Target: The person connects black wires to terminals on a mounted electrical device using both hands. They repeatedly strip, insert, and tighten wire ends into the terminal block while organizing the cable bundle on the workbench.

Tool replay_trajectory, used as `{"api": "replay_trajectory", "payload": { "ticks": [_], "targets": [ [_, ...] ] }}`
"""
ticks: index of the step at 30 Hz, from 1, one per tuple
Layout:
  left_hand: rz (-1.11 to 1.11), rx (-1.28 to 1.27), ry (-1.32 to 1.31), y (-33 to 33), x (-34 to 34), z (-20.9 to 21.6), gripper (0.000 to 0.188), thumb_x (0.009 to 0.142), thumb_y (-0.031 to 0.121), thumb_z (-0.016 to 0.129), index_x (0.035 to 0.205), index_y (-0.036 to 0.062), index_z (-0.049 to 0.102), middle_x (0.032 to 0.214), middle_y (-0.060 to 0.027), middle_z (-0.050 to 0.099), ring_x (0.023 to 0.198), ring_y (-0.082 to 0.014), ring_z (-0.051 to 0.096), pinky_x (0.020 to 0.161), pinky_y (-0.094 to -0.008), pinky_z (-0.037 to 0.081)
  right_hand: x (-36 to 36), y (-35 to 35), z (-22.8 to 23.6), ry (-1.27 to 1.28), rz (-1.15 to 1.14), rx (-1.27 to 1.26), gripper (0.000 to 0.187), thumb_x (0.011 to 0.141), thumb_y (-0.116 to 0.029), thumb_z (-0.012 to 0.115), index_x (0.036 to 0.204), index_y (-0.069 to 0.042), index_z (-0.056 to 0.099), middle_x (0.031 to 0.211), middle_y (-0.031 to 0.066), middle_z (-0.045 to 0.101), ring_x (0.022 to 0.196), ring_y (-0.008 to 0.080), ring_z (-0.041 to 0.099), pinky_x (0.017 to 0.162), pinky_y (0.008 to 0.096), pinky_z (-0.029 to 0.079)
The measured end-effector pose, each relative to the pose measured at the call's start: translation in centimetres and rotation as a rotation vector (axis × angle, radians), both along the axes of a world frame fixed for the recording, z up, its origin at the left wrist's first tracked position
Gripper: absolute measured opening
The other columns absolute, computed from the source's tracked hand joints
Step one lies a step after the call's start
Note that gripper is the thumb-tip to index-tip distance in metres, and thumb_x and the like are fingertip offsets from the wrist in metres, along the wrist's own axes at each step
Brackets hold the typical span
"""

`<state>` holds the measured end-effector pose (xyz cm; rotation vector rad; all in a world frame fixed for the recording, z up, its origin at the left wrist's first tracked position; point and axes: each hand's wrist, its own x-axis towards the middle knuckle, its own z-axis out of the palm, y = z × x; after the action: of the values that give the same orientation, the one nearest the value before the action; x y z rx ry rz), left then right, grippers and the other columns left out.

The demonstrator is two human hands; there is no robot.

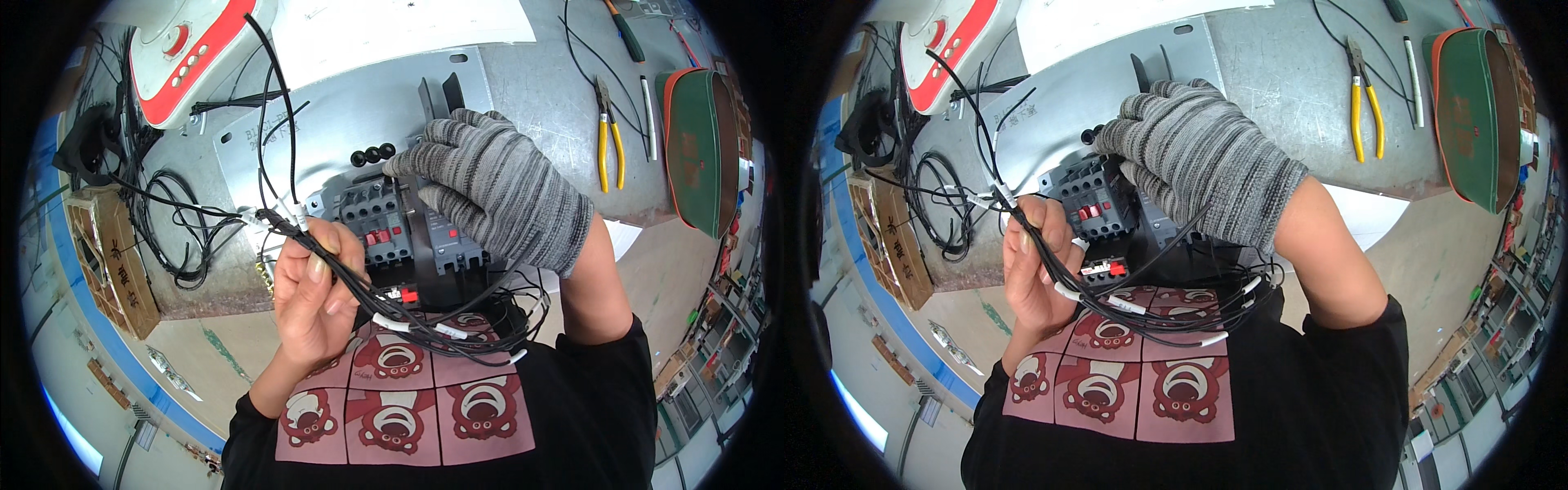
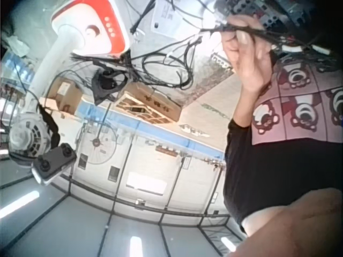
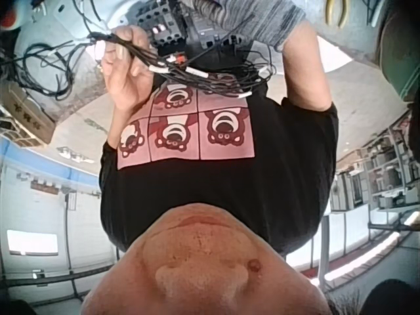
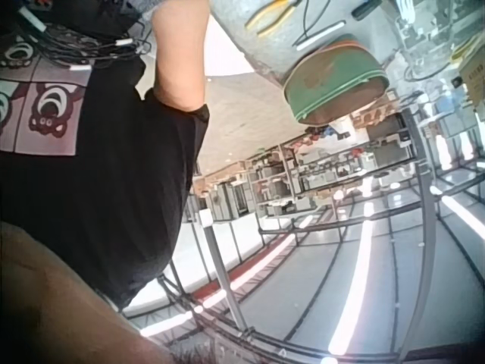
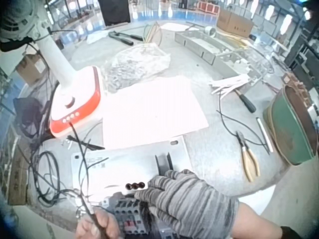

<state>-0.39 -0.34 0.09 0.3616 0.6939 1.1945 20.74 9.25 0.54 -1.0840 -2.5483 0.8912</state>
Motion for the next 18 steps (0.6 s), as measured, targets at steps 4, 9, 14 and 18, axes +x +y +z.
{"api": "replay_trajectory", "payload": {
  "ticks": [4, 9, 14, 18],
  "targets": [
    [0.008, 0.005, 0.015, -0.1, 0.1, 0.1, 0.015, 0.095, 0.014, 0.05, 0.104, 0.0027, 0.046, 0.083, -0.0074, 0.047, 0.054, -0.0027, 0.035, 0.056, -0.0181, 0.037, 0.3, 0.2, -0.3, -0.022, 0.056, -0.028, 0.03, 0.083, -0.016, 0.058, 0.112, -0.012, 0.065, 0.101, 0.0102, 0.061, 0.094, 0.0298, 0.056, 0.087, 0.0401, 0.043],
    [0.02, -0.004, 0.003, -0.1, 0.0, 0.0, 0.015, 0.095, 0.014, 0.05, 0.104, 0.0026, 0.046, 0.083, -0.0073, 0.047, 0.055, -0.0026, 0.035, 0.055, -0.0176, 0.036, 0.4, 0.8, 0.0, 0.116, 0.092, -0.021, 0.033, 0.081, -0.016, 0.057, 0.113, -0.015, 0.066, 0.1, 0.0095, 0.062, 0.094, 0.03, 0.056, 0.086, 0.0407, 0.043],
    [0.011, 0.002, 0.008, 0.0, 0.0, 0.0, 0.015, 0.095, 0.014, 0.05, 0.104, 0.0022, 0.045, 0.083, -0.0071, 0.046, 0.055, -0.0025, 0.035, 0.055, -0.0176, 0.036, 0.6, 1.1, -3.2, 0.413, 0.173, -0.038, 0.031, 0.079, -0.017, 0.059, 0.109, -0.017, 0.068, 0.096, 0.0091, 0.061, 0.092, 0.0296, 0.056, 0.085, 0.0407, 0.044],
    [0.027, -0.013, 0.019, 0.0, 0.0, 0.1, 0.015, 0.095, 0.014, 0.051, 0.102, 0.0019, 0.045, 0.082, -0.0068, 0.046, 0.054, -0.0025, 0.035, 0.055, -0.0178, 0.036, 1.8, 1.0, -2.1, 0.244, 0.229, 0.001, 0.029, 0.079, -0.016, 0.06, 0.107, -0.021, 0.068, 0.093, 0.0069, 0.061, 0.093, 0.0277, 0.056, 0.088, 0.039, 0.043]
  ]
}}
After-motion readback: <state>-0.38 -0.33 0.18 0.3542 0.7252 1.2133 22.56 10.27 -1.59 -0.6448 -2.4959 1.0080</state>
